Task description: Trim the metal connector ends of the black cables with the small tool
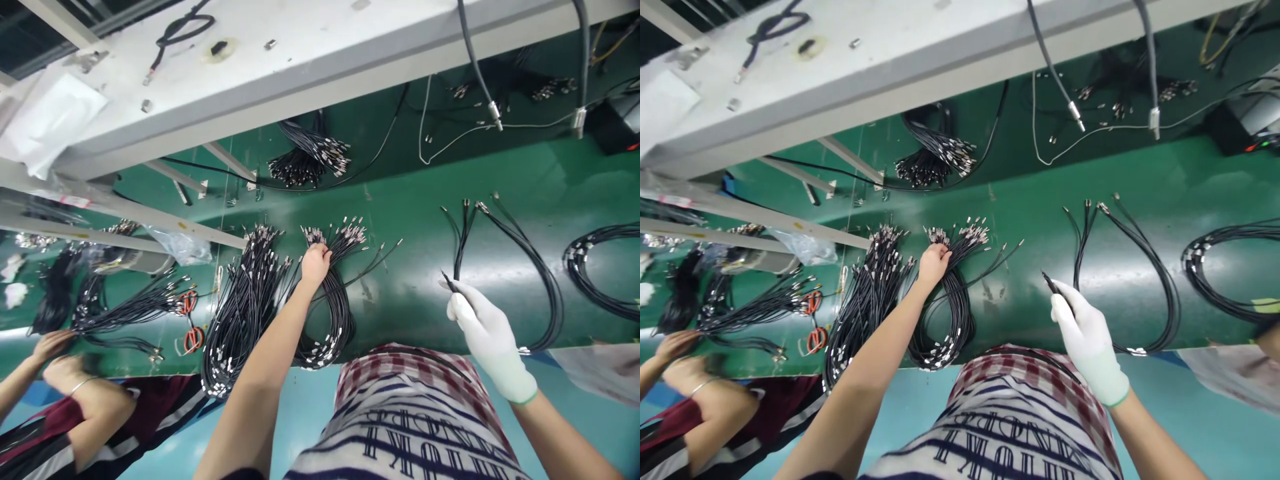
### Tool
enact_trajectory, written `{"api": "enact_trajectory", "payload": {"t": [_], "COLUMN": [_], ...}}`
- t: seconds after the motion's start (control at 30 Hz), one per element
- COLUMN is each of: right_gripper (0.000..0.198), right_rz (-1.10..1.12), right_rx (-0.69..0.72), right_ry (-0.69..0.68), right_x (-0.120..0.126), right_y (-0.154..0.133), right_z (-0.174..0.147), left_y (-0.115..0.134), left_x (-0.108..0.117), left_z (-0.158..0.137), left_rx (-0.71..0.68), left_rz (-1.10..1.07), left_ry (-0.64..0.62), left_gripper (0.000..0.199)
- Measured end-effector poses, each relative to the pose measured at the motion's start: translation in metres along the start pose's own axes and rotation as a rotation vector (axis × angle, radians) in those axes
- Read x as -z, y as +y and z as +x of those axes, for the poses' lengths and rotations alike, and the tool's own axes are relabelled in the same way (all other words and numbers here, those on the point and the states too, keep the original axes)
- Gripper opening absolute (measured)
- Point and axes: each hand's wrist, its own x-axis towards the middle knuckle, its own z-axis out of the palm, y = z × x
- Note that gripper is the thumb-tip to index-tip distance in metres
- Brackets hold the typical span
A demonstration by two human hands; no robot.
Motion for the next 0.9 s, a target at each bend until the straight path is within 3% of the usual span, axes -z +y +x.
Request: {"api": "enact_trajectory", "payload": {"t": [0.17,0.27,0.37,0.5,0.67,0.8,0.9], "right_gripper": [0.042,0.04,0.037,0.033,0.028,0.028,0.027], "right_rz": [-0.031,-0.034,0.0,0.078,0.077,0.042,-0.014], "right_rx": [0.014,0.06,0.14,0.303,0.411,0.433,0.526], "right_ry": [-0.055,-0.094,-0.136,-0.159,-0.148,-0.134,-0.097], "right_x": [-0.005,-0.01,-0.02,-0.035,-0.05,-0.061,-0.07], "right_y": [-0.01,-0.02,-0.032,-0.048,-0.061,-0.065,-0.069], "right_z": [0.0,0.0,-0.003,-0.008,-0.015,-0.021,-0.023], "left_y": [0.014,0.039,0.07,0.1,0.102,0.094,0.088], "left_x": [0.033,0.054,0.074,0.091,0.098,0.104,0.109], "left_z": [-0.022,-0.053,-0.092,-0.136,-0.156,-0.161,-0.165], "left_rx": [-0.097,-0.149,-0.078,0.092,0.161,0.189,0.209], "left_rz": [-0.213,-0.521,-0.889,-1.15,-1.337,-1.396,-1.4], "left_ry": [-0.034,-0.102,-0.228,-0.386,-0.369,-0.355,-0.357], "left_gripper": [0.021,0.027,0.028,0.027,0.022,0.023,0.025]}}
